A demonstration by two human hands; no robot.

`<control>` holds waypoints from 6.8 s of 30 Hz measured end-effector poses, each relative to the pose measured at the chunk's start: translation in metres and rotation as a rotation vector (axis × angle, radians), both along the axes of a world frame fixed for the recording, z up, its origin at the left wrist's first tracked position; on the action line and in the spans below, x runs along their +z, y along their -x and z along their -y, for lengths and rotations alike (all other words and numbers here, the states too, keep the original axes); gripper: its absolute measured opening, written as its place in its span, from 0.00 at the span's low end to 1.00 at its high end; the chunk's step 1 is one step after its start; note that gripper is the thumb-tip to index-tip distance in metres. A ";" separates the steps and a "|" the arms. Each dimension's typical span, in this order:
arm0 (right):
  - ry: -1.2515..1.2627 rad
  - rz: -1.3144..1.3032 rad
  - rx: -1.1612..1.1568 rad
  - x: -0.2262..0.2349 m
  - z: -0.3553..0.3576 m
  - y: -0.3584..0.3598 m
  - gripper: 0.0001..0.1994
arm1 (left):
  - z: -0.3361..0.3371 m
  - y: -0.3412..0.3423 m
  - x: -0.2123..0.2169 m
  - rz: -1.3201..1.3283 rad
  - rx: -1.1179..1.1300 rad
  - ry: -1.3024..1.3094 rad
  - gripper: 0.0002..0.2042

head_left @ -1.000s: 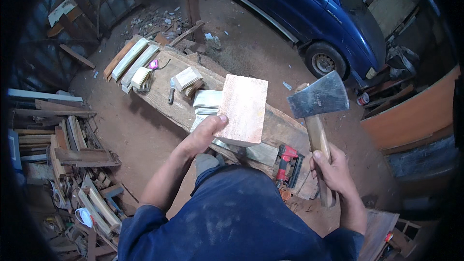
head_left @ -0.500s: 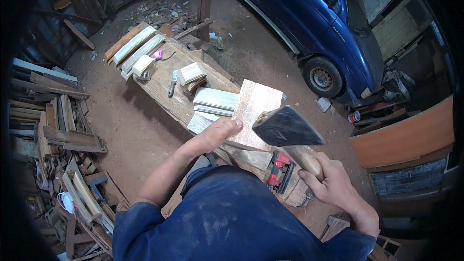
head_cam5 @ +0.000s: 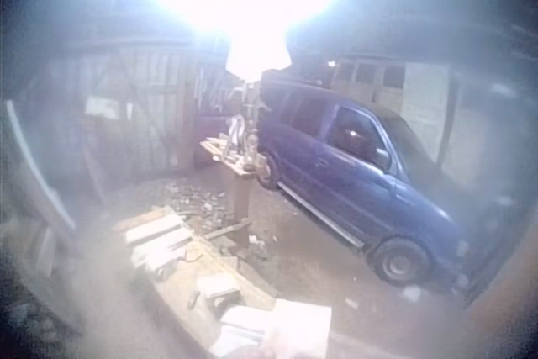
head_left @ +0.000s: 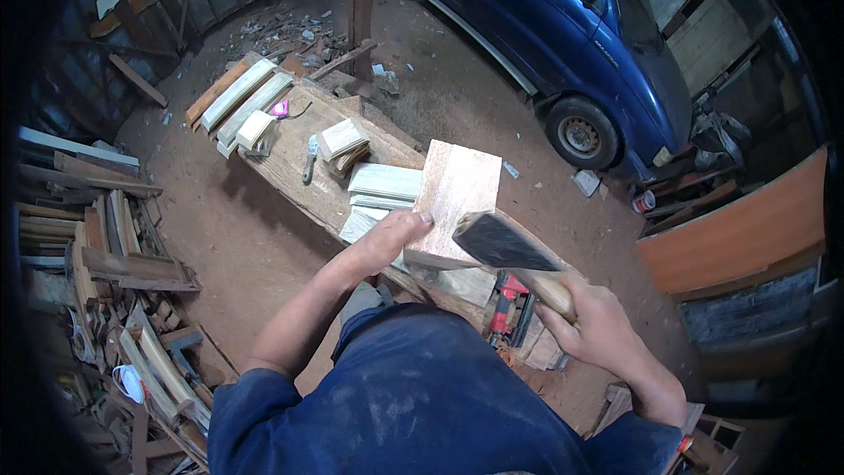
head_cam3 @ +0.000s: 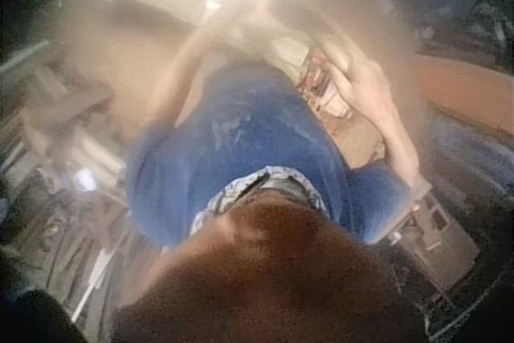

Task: The person assembles wooden frames by joining planks with a pneumatic nail gun. They pick up pieces of wood, align them, and secure them together, then inspect the joints and move the finished frames to a storage rack.

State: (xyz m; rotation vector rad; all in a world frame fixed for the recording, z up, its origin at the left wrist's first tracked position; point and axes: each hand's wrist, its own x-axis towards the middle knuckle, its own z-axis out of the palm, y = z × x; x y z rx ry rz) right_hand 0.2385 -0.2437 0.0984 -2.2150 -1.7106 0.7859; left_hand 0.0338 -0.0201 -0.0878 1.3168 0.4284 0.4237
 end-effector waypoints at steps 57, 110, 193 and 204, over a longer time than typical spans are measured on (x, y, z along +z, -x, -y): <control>-0.295 -0.152 -0.707 -0.232 -0.039 -0.030 0.19 | -0.153 0.011 -0.165 -0.218 0.578 0.291 0.36; -0.404 -0.188 -1.427 -0.235 0.059 0.037 0.24 | -0.087 -0.004 -0.345 -0.615 -0.811 -1.318 0.39; 0.292 -0.304 -0.307 -0.429 -0.178 0.029 0.37 | -0.246 0.125 -0.359 -0.747 -0.049 0.735 0.33; 0.394 -0.326 -0.362 -0.419 -0.184 0.031 0.37 | -0.256 0.115 -0.346 -0.847 -0.095 0.709 0.31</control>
